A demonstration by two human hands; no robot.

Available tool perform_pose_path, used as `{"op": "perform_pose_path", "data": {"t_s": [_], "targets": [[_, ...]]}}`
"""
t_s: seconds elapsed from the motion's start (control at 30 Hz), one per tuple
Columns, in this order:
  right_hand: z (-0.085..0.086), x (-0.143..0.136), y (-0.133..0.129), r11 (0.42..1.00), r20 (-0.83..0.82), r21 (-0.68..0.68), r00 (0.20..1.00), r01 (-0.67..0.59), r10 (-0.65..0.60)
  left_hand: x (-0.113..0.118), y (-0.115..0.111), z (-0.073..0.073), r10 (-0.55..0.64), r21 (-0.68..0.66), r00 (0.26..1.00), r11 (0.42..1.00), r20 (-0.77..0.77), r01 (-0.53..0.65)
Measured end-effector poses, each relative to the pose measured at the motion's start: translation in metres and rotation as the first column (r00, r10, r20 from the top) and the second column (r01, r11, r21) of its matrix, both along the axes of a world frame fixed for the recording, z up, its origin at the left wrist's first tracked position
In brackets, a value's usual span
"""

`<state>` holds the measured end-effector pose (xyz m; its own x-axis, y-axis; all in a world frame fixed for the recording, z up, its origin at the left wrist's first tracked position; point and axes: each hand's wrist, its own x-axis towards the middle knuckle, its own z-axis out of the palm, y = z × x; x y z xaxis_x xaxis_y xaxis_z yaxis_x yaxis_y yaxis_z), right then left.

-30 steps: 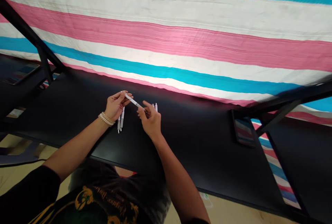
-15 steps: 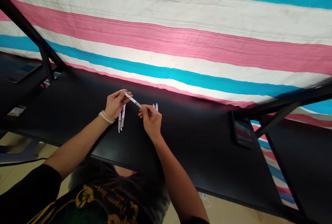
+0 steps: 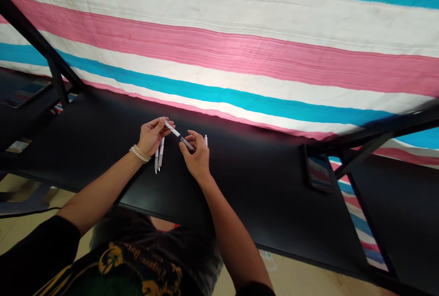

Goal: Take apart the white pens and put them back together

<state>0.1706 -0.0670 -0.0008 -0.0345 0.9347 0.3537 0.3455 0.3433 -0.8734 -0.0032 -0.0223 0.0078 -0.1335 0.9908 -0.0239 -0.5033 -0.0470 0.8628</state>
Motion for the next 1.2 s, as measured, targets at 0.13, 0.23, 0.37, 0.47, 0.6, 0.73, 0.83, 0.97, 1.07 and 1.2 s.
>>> {"op": "perform_pose_path", "data": {"t_s": [0.13, 0.23, 0.37, 0.47, 0.6, 0.73, 0.83, 0.97, 1.07, 1.2], "targets": [[0.002, -0.001, -0.004, 0.996, 0.349, 0.092, 0.937, -0.007, -0.026, 0.002, -0.001, 0.000, -0.004, 0.022, 0.998, 1.000, -0.066, 0.006], [0.005, 0.003, -0.004, 0.985, 0.404, 0.156, 0.905, 0.076, -0.134, -0.006, 0.005, 0.000, 0.071, 0.017, 0.997, 0.997, -0.017, -0.071], [0.011, 0.011, -0.002, 0.963, 0.302, 0.225, 0.929, 0.147, -0.212, -0.023, 0.015, -0.001, 0.185, -0.027, 0.974, 0.983, 0.129, -0.183], [0.013, 0.011, -0.002, 0.952, 0.264, 0.270, 0.940, 0.145, -0.218, -0.025, 0.016, -0.001, 0.176, -0.042, 0.973, 0.984, 0.146, -0.172], [0.008, 0.004, -0.004, 0.946, 0.287, 0.309, 0.939, 0.096, -0.189, -0.010, 0.006, -0.001, 0.052, -0.020, 0.995, 0.999, 0.083, -0.050], [0.005, -0.001, -0.005, 0.935, 0.298, 0.347, 0.936, 0.078, -0.189, 0.004, -0.001, 0.000, 0.039, 0.005, 0.999, 0.999, 0.025, -0.039], [0.006, -0.005, -0.008, 0.934, 0.300, 0.351, 0.937, 0.066, -0.179, 0.006, -0.003, 0.000, 0.044, 0.014, 0.999, 0.999, -0.029, -0.044], [0.007, -0.009, -0.010, 0.931, 0.255, 0.356, 0.951, 0.078, -0.177, 0.006, -0.002, -0.001, 0.051, 0.010, 0.998, 0.999, -0.029, -0.051], [0.006, -0.010, -0.010, 0.920, 0.247, 0.381, 0.949, 0.091, -0.196, 0.006, -0.002, -0.002, 0.047, 0.003, 0.999, 0.999, -0.013, -0.047], [0.005, -0.011, -0.011, 0.910, 0.244, 0.401, 0.945, 0.107, -0.219, 0.006, -0.002, -0.004, 0.044, -0.008, 0.999, 0.999, 0.005, -0.044]]}}
